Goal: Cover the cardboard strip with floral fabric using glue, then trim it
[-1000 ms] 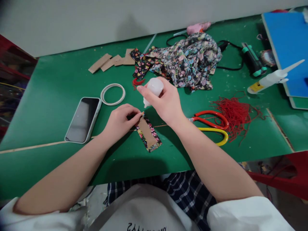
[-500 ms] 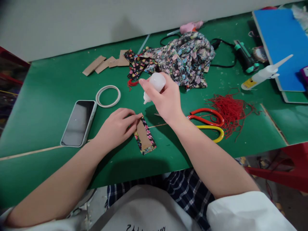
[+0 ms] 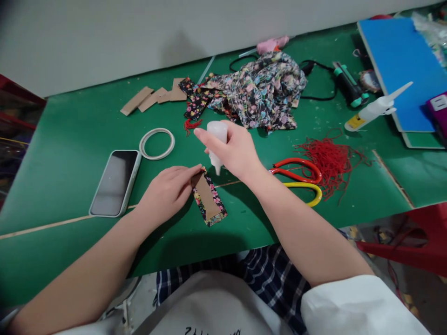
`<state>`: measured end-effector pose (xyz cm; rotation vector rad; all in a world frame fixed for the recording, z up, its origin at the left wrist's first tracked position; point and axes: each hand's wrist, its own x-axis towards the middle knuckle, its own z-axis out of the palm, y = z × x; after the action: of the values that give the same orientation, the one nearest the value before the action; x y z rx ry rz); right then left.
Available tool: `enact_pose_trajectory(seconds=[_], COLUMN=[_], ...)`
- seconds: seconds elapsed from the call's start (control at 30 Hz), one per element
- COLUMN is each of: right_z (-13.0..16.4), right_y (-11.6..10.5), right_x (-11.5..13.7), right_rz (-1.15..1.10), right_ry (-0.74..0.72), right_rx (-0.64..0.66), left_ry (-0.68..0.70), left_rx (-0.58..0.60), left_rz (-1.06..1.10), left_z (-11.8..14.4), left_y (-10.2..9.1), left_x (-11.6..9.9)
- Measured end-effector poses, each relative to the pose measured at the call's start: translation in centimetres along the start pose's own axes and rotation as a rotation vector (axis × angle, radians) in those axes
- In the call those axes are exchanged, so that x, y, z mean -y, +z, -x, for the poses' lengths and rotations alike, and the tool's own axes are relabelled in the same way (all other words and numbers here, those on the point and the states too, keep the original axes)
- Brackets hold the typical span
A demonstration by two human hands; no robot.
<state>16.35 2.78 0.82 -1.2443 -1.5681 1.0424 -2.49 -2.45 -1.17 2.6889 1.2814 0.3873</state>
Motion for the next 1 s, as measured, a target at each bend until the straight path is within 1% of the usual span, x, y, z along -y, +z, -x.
enact_pose_trajectory(seconds=[0.13, 0.2, 0.37, 0.5, 0.6, 0.7, 0.8, 0.9, 1.0], right_z=[0.1, 0.1, 0.3, 0.4, 0.5, 0.9, 1.7, 2.7, 3.5], right_y=[-0.3, -0.2, 0.0, -0.1, -0.3, -0.3, 0.2, 1.0, 1.6], right_x=[0.2, 0.2, 0.1, 0.3, 0.8, 1.7, 2.8, 3.5, 3.8], right_rz=[0.177, 0.249, 0.318, 0.343, 0.444, 0.65, 0.881, 1.033, 1.1], right_ry=[0.157, 0.194, 0.182, 0.155, 0.146, 0.083, -0.012, -0.138, -0.227], right_rx=[0.246, 0.33, 0.438, 0.492, 0.536, 0.585, 0.636, 0.646, 0.615], left_ry=[-0.087, -0.101, -0.113, -0.087, -0.076, -0.053, 0.002, 0.068, 0.117], left_rx=[0.013, 0.032, 0.05, 0.046, 0.063, 0.08, 0.063, -0.004, -0.059], left_rz=[0.061, 0.078, 0.082, 0.079, 0.071, 0.06, 0.083, 0.116, 0.112], left_z=[-0.1, -0.1, 0.0, 0.0, -0.1, -0.1, -0.2, -0.3, -0.5], left_y=[-0.6, -0.8, -1.1, -1.2, -1.3, -1.2, -0.9, -0.2, 0.5], left_x=[0.0, -0.1, -0.2, -0.2, -0.2, -0.1, 0.4, 1.0, 1.5])
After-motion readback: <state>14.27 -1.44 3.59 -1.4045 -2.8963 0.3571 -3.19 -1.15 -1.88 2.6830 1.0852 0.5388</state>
